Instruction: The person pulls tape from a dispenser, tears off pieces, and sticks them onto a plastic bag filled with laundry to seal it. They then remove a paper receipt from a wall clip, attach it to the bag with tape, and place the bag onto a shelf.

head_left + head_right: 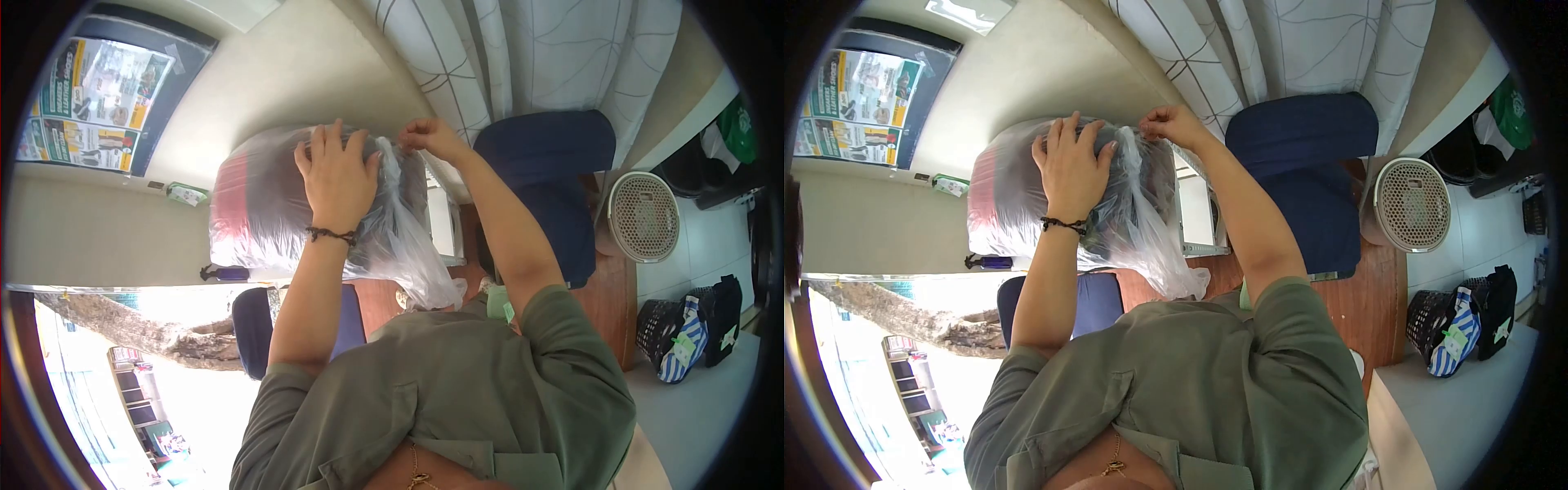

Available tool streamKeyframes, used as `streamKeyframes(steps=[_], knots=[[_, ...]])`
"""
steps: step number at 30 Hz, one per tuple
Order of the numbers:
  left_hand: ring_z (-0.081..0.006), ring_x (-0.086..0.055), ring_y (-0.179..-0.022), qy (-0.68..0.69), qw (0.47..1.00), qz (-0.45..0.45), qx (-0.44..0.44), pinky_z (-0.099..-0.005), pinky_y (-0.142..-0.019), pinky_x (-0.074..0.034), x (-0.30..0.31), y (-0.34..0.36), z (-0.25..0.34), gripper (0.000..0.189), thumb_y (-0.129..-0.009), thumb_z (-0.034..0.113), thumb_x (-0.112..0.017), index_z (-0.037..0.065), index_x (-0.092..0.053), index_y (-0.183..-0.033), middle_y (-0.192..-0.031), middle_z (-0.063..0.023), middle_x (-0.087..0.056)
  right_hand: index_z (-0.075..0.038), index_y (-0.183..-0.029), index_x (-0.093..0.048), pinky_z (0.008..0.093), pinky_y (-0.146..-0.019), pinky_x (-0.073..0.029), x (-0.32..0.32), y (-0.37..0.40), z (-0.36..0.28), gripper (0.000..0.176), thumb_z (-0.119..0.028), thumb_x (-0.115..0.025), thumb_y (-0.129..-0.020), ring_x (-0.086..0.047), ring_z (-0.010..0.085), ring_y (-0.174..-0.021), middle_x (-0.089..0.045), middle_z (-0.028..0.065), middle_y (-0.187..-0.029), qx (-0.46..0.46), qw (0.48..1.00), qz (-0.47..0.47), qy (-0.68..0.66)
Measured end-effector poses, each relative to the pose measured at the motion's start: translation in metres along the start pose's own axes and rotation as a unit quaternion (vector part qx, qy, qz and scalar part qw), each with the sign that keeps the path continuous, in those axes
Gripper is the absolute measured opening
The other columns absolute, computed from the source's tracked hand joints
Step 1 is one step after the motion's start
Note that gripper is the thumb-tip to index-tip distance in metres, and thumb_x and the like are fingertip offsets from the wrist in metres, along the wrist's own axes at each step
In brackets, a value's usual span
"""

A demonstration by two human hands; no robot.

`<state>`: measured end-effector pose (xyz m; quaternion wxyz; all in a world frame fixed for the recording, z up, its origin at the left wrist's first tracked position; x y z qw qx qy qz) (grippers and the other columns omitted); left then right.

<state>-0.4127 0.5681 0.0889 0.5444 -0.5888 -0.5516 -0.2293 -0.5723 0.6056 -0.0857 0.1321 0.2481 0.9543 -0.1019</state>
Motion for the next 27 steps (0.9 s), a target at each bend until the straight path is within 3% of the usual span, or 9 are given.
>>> streamKeyframes(steps=[4,7,10,13,16,25,27], knots=[[-0.0312,-0.042,-0.130,0.003,1.000,0.004,-0.002,-0.0563,-0.108,-0.024,0.000,0.000,0.001,0.037,-0.088,0.037,-0.063,0.018,-0.064,-0.120,-0.135,-0.0118,-0.053,0.003,-0.099,-0.065,0.0289,-0.078,-0.051,-0.004,-0.004,-0.009,0.017,-0.011,-0.064,-0.089,-0.064,0.0144,-0.081,-0.068,0.0074,-0.087,0.037,0.997,0.015,0.072],[-0.0311,-0.042,-0.131,0.000,1.000,0.001,-0.001,-0.0567,-0.108,-0.025,-0.001,0.000,0.000,0.037,-0.088,0.037,-0.062,0.018,-0.065,-0.119,-0.135,-0.0113,-0.053,0.002,-0.101,-0.066,0.0280,-0.074,-0.052,-0.005,-0.006,-0.005,0.016,-0.006,-0.062,-0.088,-0.064,0.0141,-0.082,-0.068,0.0081,-0.090,0.060,0.998,0.024,0.016],[-0.0310,-0.042,-0.130,-0.006,1.000,0.001,0.001,-0.0570,-0.108,-0.024,-0.002,0.000,0.000,0.036,-0.088,0.037,-0.062,0.018,-0.065,-0.119,-0.135,-0.0108,-0.053,0.000,-0.105,-0.066,0.0280,-0.074,-0.051,-0.007,0.016,-0.012,0.019,-0.008,-0.063,-0.089,-0.064,0.0135,-0.084,-0.069,0.0071,-0.095,0.123,0.976,0.106,0.143],[-0.0310,-0.042,-0.131,0.001,1.000,0.002,-0.002,-0.0570,-0.108,-0.024,-0.001,0.001,0.001,0.036,-0.088,0.037,-0.062,0.018,-0.065,-0.118,-0.135,-0.0108,-0.053,-0.002,-0.107,-0.067,0.0271,-0.075,-0.050,-0.025,0.031,-0.028,0.021,-0.011,-0.064,-0.089,-0.063,0.0130,-0.082,-0.070,0.0047,-0.095,0.133,0.964,0.087,0.211],[-0.0310,-0.041,-0.131,0.006,1.000,0.001,-0.005,-0.0570,-0.108,-0.024,0.000,0.000,0.001,0.036,-0.088,0.037,-0.062,0.017,-0.066,-0.118,-0.136,-0.0108,-0.053,-0.001,-0.105,-0.067,0.0262,-0.075,-0.050,-0.018,0.016,-0.008,0.021,-0.013,-0.065,-0.088,-0.062,0.0120,-0.080,-0.070,0.0043,-0.094,0.039,0.985,0.089,0.144],[-0.0314,-0.041,-0.131,0.000,1.000,0.000,0.000,-0.0572,-0.108,-0.023,-0.001,0.001,0.001,0.036,-0.088,0.037,-0.061,0.017,-0.066,-0.118,-0.135,-0.0113,-0.053,0.001,-0.100,-0.065,0.0261,-0.076,-0.048,-0.019,-0.003,0.007,0.018,-0.014,-0.060,-0.094,-0.060,0.0115,-0.081,-0.067,0.0045,-0.090,0.088,0.992,0.095,-0.004],[-0.0313,-0.041,-0.131,-0.002,1.000,0.001,0.000,-0.0573,-0.108,-0.023,-0.001,0.001,0.002,0.036,-0.088,0.037,-0.061,0.017,-0.066,-0.118,-0.135,-0.0112,-0.053,0.002,-0.100,-0.065,0.0261,-0.076,-0.048,-0.020,-0.002,0.004,0.018,-0.014,-0.059,-0.094,-0.059,0.0116,-0.082,-0.066,0.0045,-0.090,0.074,0.992,0.102,0.015]])
Point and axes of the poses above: each hand's wrist, its own y-axis away from the middle knuckle, its own x-axis out of the back of the hand, z = x × y, the point moved 5 cm from there along -y, towards the middle knuckle
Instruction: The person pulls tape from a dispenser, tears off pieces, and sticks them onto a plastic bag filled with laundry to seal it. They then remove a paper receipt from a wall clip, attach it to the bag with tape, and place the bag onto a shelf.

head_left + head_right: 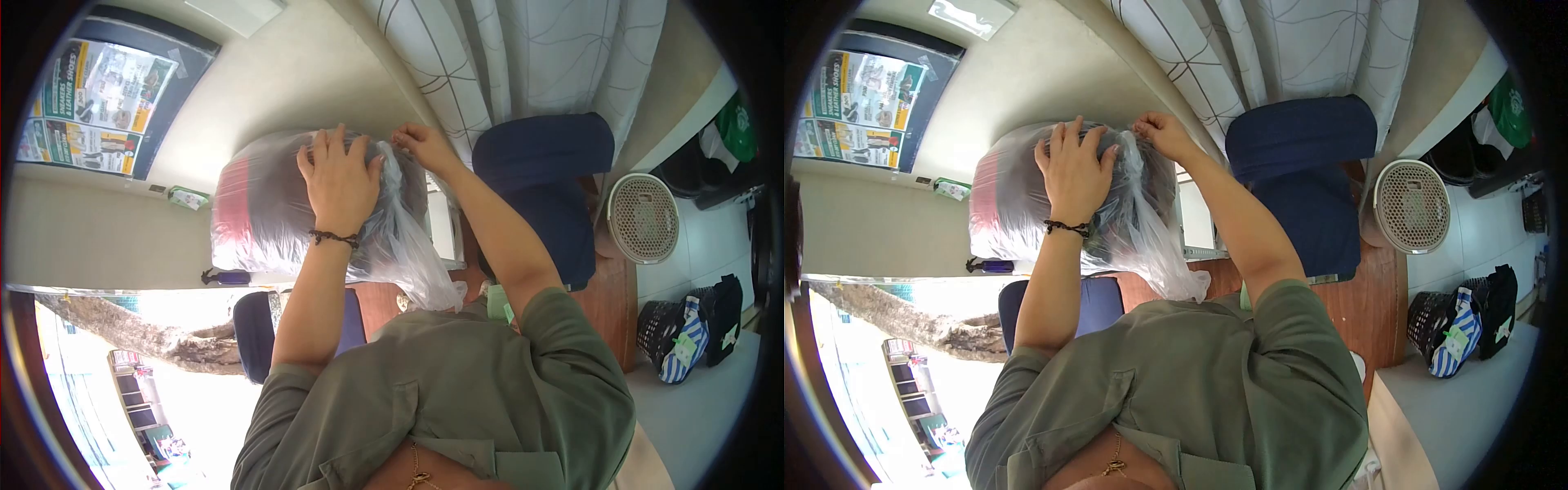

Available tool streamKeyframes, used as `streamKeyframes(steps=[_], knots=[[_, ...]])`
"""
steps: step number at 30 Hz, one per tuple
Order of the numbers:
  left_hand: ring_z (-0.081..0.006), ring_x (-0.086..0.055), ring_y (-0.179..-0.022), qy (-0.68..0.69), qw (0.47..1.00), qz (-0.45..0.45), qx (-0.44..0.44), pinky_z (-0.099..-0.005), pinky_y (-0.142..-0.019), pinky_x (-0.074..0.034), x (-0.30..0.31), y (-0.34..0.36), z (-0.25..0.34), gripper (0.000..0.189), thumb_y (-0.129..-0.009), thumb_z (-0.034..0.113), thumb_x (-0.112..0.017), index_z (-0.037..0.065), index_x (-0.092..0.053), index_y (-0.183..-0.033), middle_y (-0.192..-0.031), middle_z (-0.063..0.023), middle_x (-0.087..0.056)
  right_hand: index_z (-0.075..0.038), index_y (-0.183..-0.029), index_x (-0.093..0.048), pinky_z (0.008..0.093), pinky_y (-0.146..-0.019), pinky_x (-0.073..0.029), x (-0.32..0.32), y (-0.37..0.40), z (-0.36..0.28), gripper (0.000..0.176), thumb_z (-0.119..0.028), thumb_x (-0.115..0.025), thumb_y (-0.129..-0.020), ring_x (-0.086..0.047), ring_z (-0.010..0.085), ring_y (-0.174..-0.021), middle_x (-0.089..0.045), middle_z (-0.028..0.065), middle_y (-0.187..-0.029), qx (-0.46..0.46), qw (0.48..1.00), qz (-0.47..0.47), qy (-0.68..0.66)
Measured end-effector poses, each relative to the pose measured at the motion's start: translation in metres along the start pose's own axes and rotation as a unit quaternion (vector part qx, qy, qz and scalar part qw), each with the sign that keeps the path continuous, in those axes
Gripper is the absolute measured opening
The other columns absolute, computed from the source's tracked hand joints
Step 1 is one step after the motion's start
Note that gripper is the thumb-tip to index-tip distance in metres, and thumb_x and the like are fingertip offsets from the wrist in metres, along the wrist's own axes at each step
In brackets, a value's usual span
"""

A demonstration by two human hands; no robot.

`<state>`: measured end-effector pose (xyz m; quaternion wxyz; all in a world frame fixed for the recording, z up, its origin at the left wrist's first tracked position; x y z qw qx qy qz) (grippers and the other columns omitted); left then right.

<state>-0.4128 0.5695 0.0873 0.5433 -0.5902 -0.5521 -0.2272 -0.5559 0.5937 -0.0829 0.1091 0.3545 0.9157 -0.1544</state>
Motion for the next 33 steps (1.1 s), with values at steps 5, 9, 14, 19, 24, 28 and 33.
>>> streamKeyframes(steps=[5,9,14,19,24,28,33], knots=[[-0.0310,-0.042,-0.130,-0.003,1.000,0.004,-0.005,-0.0573,-0.108,-0.024,0.002,-0.001,0.001,0.036,-0.088,0.038,-0.061,0.017,-0.066,-0.117,-0.135,-0.0109,-0.054,0.001,-0.097,-0.064,0.0261,-0.075,-0.048,-0.005,-0.015,-0.001,0.018,-0.016,-0.058,-0.096,-0.059,0.0112,-0.082,-0.066,0.0045,-0.089,-0.008,1.000,-0.001,0.028],[-0.0306,-0.043,-0.129,-0.004,1.000,0.008,-0.006,-0.0568,-0.107,-0.025,0.003,-0.001,0.000,0.035,-0.088,0.038,-0.061,0.017,-0.067,-0.116,-0.133,-0.0102,-0.055,0.001,-0.097,-0.065,0.0258,-0.073,-0.050,-0.004,-0.014,-0.002,0.017,-0.015,-0.059,-0.096,-0.061,0.0121,-0.078,-0.066,0.0052,-0.087,-0.052,0.998,0.016,-0.009],[-0.0290,-0.049,-0.122,0.019,1.000,-0.004,-0.020,-0.0554,-0.105,-0.026,0.001,-0.006,-0.001,0.031,-0.085,0.033,-0.066,0.017,-0.069,-0.111,-0.117,-0.0060,-0.065,0.003,-0.098,-0.064,0.0261,-0.074,-0.053,0.001,0.009,-0.006,0.016,-0.012,-0.062,-0.093,-0.065,0.0137,-0.079,-0.068,0.0077,-0.087,-0.017,0.995,0.068,-0.069],[-0.0246,-0.057,-0.111,0.018,0.990,-0.116,-0.072,-0.0531,-0.104,-0.029,-0.012,-0.044,0.004,0.027,-0.079,0.025,-0.071,0.018,-0.070,-0.104,-0.103,-0.0029,-0.070,0.003,-0.097,-0.065,0.0255,-0.073,-0.054,-0.011,0.021,0.007,0.015,-0.011,-0.064,-0.092,-0.066,0.0135,-0.081,-0.069,0.0087,-0.087,-0.029,0.975,0.133,-0.176],[-0.0223,-0.059,-0.102,0.004,0.968,-0.177,-0.180,-0.0494,-0.104,-0.031,-0.057,-0.072,0.012,0.010,-0.077,0.021,-0.071,0.019,-0.071,-0.087,-0.094,-0.0013,-0.070,0.003,-0.106,-0.061,0.0227,-0.071,-0.052,-0.015,0.029,-0.001,0.019,-0.010,-0.064,-0.091,-0.066,0.0116,-0.080,-0.069,0.0074,-0.090,-0.032,0.982,0.178,-0.056],[-0.0219,-0.058,-0.101,-0.022,0.950,-0.217,-0.224,-0.0473,-0.103,-0.032,-0.056,-0.077,0.007,0.005,-0.077,0.018,-0.068,0.022,-0.071,-0.076,-0.087,0.0000,-0.068,0.002,-0.113,-0.058,0.0230,-0.078,-0.050,-0.022,0.042,0.004,0.025,-0.010,-0.063,-0.091,-0.064,0.0102,-0.086,-0.068,0.0076,-0.096,-0.011,0.972,0.135,-0.191],[-0.0226,-0.056,-0.104,-0.035,0.921,-0.263,-0.284,-0.0461,-0.105,-0.030,-0.053,-0.077,-0.001,0.011,-0.080,0.020,-0.063,0.023,-0.073,-0.079,-0.094,-0.0010,-0.067,-0.004,-0.137,-0.048,0.0378,-0.104,-0.037,-0.037,0.070,0.011,0.047,-0.026,-0.054,-0.096,-0.045,0.0269,-0.129,-0.054,0.0153,-0.134,0.054,0.994,0.072,0.070]])
Point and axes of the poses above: each hand's wrist, its own y-axis away from the middle knuckle, its own x-axis out of the back of the hand, z = x × y, the point moved 5 cm from there along -y, towards the middle knuckle
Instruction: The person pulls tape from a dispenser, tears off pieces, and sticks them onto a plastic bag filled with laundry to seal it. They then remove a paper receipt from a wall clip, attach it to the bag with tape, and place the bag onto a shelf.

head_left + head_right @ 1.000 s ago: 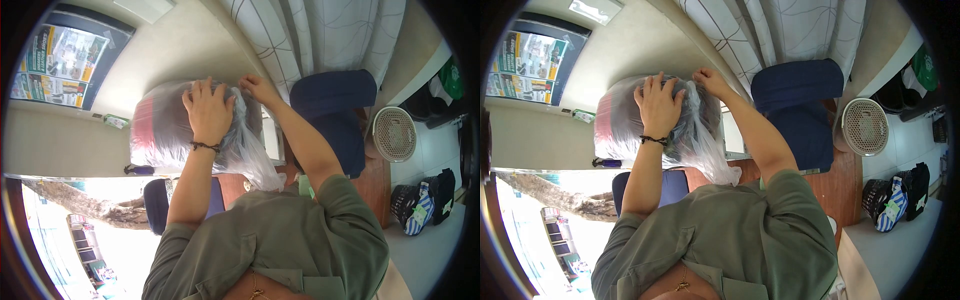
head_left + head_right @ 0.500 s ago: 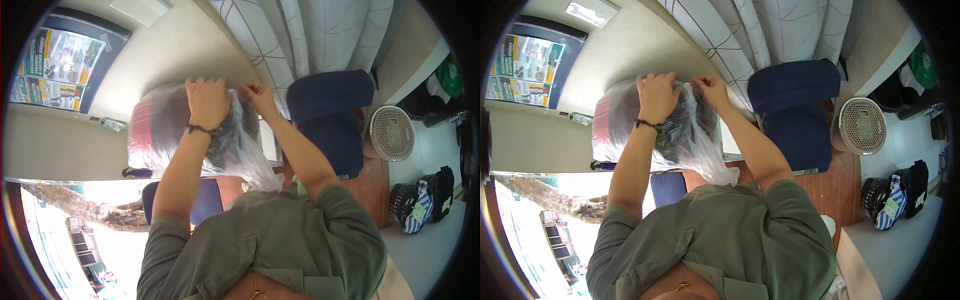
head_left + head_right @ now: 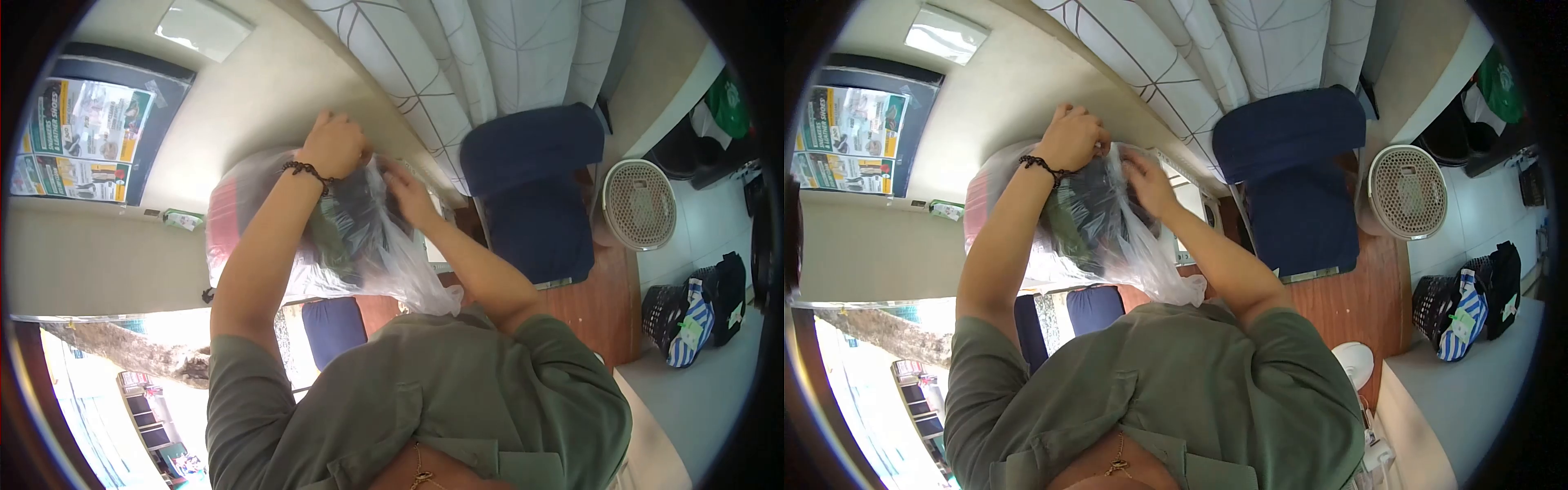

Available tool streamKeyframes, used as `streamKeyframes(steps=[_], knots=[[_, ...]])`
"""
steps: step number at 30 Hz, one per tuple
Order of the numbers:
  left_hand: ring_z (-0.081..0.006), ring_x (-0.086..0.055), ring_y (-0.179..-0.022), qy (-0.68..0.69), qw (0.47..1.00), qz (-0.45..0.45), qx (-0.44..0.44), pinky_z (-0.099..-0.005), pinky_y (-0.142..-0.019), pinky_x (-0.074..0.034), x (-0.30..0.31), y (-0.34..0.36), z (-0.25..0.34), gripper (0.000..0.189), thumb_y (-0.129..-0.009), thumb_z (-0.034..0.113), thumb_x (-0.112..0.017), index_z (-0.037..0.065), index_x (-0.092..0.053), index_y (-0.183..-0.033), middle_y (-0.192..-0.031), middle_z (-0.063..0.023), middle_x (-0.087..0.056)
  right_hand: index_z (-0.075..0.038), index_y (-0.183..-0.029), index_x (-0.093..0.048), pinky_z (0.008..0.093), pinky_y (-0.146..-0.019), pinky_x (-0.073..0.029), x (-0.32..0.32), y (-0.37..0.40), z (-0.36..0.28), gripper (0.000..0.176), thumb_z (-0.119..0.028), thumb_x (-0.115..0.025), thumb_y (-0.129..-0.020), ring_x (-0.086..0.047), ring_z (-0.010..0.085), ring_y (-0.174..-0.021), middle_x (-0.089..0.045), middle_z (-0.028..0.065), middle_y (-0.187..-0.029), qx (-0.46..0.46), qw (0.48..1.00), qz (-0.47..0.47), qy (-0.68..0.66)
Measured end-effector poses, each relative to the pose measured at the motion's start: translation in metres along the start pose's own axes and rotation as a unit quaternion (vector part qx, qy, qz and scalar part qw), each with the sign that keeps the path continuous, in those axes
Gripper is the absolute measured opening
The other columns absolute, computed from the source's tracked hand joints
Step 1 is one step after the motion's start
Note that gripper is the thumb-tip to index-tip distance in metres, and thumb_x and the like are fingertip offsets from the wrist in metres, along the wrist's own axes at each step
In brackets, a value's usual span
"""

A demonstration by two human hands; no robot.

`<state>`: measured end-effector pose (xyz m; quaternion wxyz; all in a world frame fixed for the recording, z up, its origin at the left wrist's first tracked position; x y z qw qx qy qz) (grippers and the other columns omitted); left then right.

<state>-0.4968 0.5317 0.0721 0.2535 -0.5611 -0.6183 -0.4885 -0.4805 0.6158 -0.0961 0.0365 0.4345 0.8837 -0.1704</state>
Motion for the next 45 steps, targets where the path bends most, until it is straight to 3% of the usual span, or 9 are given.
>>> streamKeyframes(steps=[5,8,14,21,24,30,35,41,45], knots=[[-0.0248,-0.053,-0.113,-0.003,0.996,-0.094,0.009,-0.0478,-0.108,-0.028,0.015,0.005,-0.006,0.018,-0.083,0.025,-0.060,0.022,-0.076,-0.092,-0.114,-0.0044,-0.064,-0.010,-0.147,-0.039,0.0566,-0.114,-0.012,-0.021,0.021,-0.022,0.063,-0.049,-0.042,-0.097,-0.015,0.0363,-0.147,-0.030,0.0110,-0.156,0.016,0.981,-0.082,0.178],[-0.0259,-0.051,-0.120,-0.036,0.998,-0.036,-0.025,-0.0500,-0.109,-0.027,0.017,0.008,0.002,0.026,-0.085,0.031,-0.057,0.019,-0.075,-0.099,-0.125,-0.0047,-0.062,-0.007,-0.146,-0.040,0.0509,-0.115,-0.013,-0.018,0.016,-0.031,0.059,-0.042,-0.043,-0.099,-0.015,0.0350,-0.147,-0.030,0.0130,-0.156,0.000,0.961,-0.132,0.242],[-0.0271,-0.052,-0.123,-0.002,0.995,-0.102,-0.008,-0.0527,-0.111,-0.025,0.003,0.031,0.012,0.043,-0.088,0.049,-0.054,0.017,-0.072,-0.111,-0.125,-0.0051,-0.064,-0.003,-0.139,-0.049,0.0341,-0.115,-0.021,0.029,0.019,0.000,0.045,-0.028,-0.046,-0.101,-0.032,0.0225,-0.141,-0.045,0.0100,-0.147,-0.089,0.961,0.032,-0.258],[-0.0271,-0.049,-0.127,0.014,1.000,0.002,0.019,-0.0531,-0.111,-0.024,0.007,0.043,0.009,0.056,-0.084,0.059,-0.056,0.018,-0.068,-0.118,-0.126,-0.0076,-0.063,-0.007,-0.142,-0.046,0.0372,-0.114,-0.023,0.025,0.023,-0.011,0.049,-0.033,-0.047,-0.100,-0.034,0.0306,-0.140,-0.040,0.0136,-0.150,0.057,0.987,0.112,0.098],[-0.0279,-0.046,-0.129,0.000,0.999,-0.029,0.037,-0.0537,-0.111,-0.024,0.012,0.046,0.010,0.058,-0.084,0.061,-0.055,0.018,-0.066,-0.122,-0.128,-0.0089,-0.062,-0.009,-0.145,-0.041,0.0404,-0.113,-0.024,-0.010,0.022,-0.002,0.054,-0.037,-0.047,-0.099,-0.027,0.0376,-0.142,-0.033,0.0146,-0.154,0.025,0.949,-0.100,0.299],[-0.0302,-0.043,-0.132,0.041,0.991,0.091,0.089,-0.0540,-0.111,-0.022,0.022,0.064,0.009,0.053,-0.091,0.052,-0.052,0.018,-0.059,-0.131,-0.140,-0.0116,-0.050,-0.004,-0.145,-0.040,0.0397,-0.117,-0.018,0.019,0.016,0.037,0.055,-0.040,-0.039,-0.103,-0.025,0.0325,-0.144,-0.037,0.0133,-0.152,0.003,0.998,0.044,-0.054],[-0.0319,-0.040,-0.134,0.105,0.945,0.263,0.162,-0.0527,-0.111,-0.021,0.041,0.125,0.013,0.050,-0.094,0.044,-0.053,0.018,-0.054,-0.136,-0.146,-0.0144,-0.043,0.001,-0.144,-0.039,0.0390,-0.117,-0.016,0.041,0.031,-0.044,0.060,-0.044,-0.028,-0.105,-0.022,0.0293,-0.145,-0.031,0.0158,-0.154,0.023,0.992,0.066,-0.103],[-0.0359,-0.039,-0.135,0.182,0.845,0.442,0.239,-0.0500,-0.108,-0.023,0.010,0.207,0.020,0.053,-0.091,0.046,-0.053,0.014,-0.058,-0.133,-0.145,-0.0167,-0.044,-0.001,-0.139,-0.042,0.0451,-0.111,-0.030,-0.043,0.087,-0.293,0.065,-0.051,-0.036,-0.098,-0.041,0.0357,-0.134,-0.043,0.0157,-0.143,0.342,0.935,-0.034,-0.088],[-0.0323,-0.043,-0.132,0.198,0.836,0.462,0.218,-0.0474,-0.103,-0.027,-0.020,0.250,0.032,0.049,-0.083,0.041,-0.066,0.019,-0.063,-0.126,-0.142,-0.0129,-0.048,0.003,-0.121,-0.049,0.0527,-0.108,-0.036,-0.112,0.152,-0.358,0.047,-0.035,-0.054,-0.093,-0.048,0.0411,-0.124,-0.052,0.0086,-0.126,0.171,0.922,-0.021,-0.348]])
Point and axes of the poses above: each hand's wrist, its own y-axis away from the middle knuckle, its own x-axis out of the back of the hand, z = x × y, the point moved 5 cm from there along -y, towards the middle knuckle
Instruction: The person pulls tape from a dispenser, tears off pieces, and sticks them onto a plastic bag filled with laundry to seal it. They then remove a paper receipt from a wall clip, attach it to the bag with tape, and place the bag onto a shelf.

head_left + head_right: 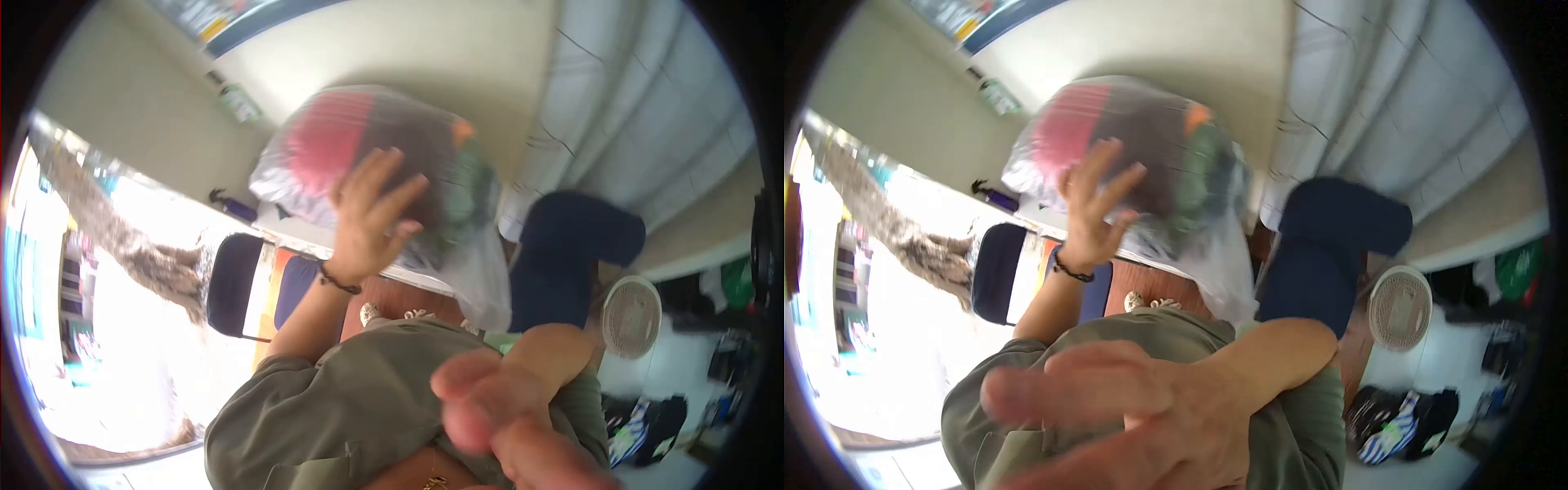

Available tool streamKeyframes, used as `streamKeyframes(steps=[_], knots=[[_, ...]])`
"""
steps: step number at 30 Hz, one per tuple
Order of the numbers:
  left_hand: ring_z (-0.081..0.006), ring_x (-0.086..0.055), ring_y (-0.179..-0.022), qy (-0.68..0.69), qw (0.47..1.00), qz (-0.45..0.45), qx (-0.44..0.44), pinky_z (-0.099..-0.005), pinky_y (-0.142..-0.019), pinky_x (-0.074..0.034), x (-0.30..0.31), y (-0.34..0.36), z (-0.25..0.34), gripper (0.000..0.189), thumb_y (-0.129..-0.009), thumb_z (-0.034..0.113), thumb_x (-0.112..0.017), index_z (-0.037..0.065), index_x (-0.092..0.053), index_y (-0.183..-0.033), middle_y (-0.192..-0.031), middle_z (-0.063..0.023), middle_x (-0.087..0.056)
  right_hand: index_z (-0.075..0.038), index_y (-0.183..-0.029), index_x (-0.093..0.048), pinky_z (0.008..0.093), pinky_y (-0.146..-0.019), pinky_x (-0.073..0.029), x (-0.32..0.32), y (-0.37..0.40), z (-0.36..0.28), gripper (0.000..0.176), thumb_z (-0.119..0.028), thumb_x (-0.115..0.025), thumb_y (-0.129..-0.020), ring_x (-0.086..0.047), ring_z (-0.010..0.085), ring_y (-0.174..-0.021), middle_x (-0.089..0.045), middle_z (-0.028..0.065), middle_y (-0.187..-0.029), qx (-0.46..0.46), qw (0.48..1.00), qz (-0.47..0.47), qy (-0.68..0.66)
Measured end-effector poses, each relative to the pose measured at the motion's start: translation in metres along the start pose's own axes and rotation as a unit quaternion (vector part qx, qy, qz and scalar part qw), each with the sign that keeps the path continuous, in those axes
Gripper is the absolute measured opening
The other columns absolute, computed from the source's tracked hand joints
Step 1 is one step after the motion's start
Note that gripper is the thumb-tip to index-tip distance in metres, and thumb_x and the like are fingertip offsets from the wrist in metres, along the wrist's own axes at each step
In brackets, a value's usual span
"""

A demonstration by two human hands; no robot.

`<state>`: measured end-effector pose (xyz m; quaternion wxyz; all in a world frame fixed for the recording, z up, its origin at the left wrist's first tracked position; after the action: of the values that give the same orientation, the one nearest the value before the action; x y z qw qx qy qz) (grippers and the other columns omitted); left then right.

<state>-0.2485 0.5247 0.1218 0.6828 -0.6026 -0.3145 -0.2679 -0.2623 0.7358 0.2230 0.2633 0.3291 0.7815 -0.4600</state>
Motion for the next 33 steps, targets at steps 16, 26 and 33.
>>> streamKeyframes(steps=[16,26,33], knots=[[-0.0196,-0.060,-0.096,0.125,0.975,-0.057,0.175,-0.0376,-0.086,-0.040,0.102,0.326,-0.199,0.024,-0.075,0.016,-0.072,0.015,-0.070,-0.099,-0.096,-0.0009,-0.066,-0.002,-0.096,-0.067,0.0285,-0.079,-0.049,-0.075,0.088,0.499,0.011,-0.012,-0.064,-0.091,-0.065,0.0145,-0.086,-0.070,0.0067,-0.089,-0.269,0.809,-0.346,0.393],[-0.0212,-0.064,-0.074,0.156,0.922,-0.032,0.354,-0.0357,-0.076,-0.045,0.119,0.450,-0.262,0.010,-0.079,0.010,-0.068,0.010,-0.071,-0.089,-0.073,-0.0029,-0.066,-0.015,-0.124,-0.052,0.0524,-0.093,-0.041,0.012,0.073,0.674,0.045,-0.039,-0.064,-0.088,-0.062,0.0290,-0.109,-0.068,0.0062,-0.110,-0.253,0.520,-0.214,0.788],[-0.0236,-0.064,-0.077,0.168,0.910,-0.007,0.378,-0.0373,-0.077,-0.045,0.109,0.441,-0.299,0.011,-0.081,0.008,-0.066,0.009,-0.070,-0.090,-0.078,-0.0042,-0.068,-0.001,-0.120,-0.054,0.0343,-0.078,-0.051,0.054,0.068,0.712,0.047,-0.020,-0.074,-0.081,-0.068,0.0227,-0.089,-0.070,0.0136,-0.098,-0.450,0.624,-0.138,0.623]])
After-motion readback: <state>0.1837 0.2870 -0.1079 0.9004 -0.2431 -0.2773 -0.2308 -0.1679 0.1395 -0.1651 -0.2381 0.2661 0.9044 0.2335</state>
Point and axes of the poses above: each hand's wrist, its own y-axis away from the middle knuckle, its own x-axis out of the back of the hand, z = x × y, the point moved 5 cm from there along -y, towards the middle knuckle
